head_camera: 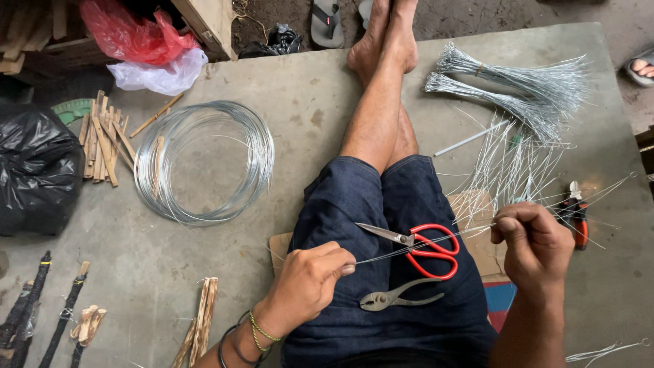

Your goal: The person sits on the floor and repeatedly cuts thin metal wire with scissors, then bends and twists the cut pieces into small loops using pliers. Finished loops are placed aside on the floor.

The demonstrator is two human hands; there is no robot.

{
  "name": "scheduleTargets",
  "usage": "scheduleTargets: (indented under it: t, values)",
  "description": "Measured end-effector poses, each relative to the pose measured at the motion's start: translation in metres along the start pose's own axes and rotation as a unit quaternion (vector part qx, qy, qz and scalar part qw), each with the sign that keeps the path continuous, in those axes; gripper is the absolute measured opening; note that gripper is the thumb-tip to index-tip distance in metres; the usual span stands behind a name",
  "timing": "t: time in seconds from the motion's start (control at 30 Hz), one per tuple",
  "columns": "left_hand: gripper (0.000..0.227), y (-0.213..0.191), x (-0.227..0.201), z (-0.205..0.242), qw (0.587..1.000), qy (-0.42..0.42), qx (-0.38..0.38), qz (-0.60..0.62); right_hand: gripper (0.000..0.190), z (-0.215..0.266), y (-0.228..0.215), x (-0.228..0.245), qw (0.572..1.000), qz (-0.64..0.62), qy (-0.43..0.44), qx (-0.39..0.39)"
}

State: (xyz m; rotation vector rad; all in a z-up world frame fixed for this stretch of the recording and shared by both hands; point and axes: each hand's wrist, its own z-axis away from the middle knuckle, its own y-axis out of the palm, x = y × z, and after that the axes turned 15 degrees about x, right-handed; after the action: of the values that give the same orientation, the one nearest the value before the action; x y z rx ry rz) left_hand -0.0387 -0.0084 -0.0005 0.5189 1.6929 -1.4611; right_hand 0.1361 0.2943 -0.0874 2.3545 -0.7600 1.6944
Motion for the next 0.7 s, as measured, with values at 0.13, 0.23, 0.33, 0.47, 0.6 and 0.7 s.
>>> scheduleTargets:
  t: [0.13,0.23,0.33,0.47,0.6,0.7]
  values:
    - [0.009,-0.005,0.005,0.002,1.0,0.002,0.01,-0.008,0.014,0.006,-0.006,-0.009,1.0,-0.009,0.019,-0.021]
    - [0.01,-0.009,0.007,0.006,1.0,-0.004,0.018,-0.019,0.01,0.008,-0.009,-0.016,1.0,0.001,0.016,-0.013]
    - [0.009,-0.013,0.007,0.01,0.999,-0.005,0.023,-0.034,0.01,0.011,-0.013,-0.023,0.999,-0.028,0.023,-0.025]
    - [0.008,-0.019,0.011,0.013,0.999,-0.001,0.02,-0.044,0.016,0.016,-0.023,-0.029,0.999,-0.028,0.011,-0.029]
    - [0.005,-0.029,0.014,0.011,0.995,-0.025,0.023,-0.098,0.016,0.014,-0.029,-0.026,0.999,-0.009,0.014,-0.036]
    - [0.016,-0.037,0.016,0.007,0.979,-0.014,-0.019,-0.202,0.015,0.014,-0.024,-0.013,1.0,0.004,-0.003,-0.025]
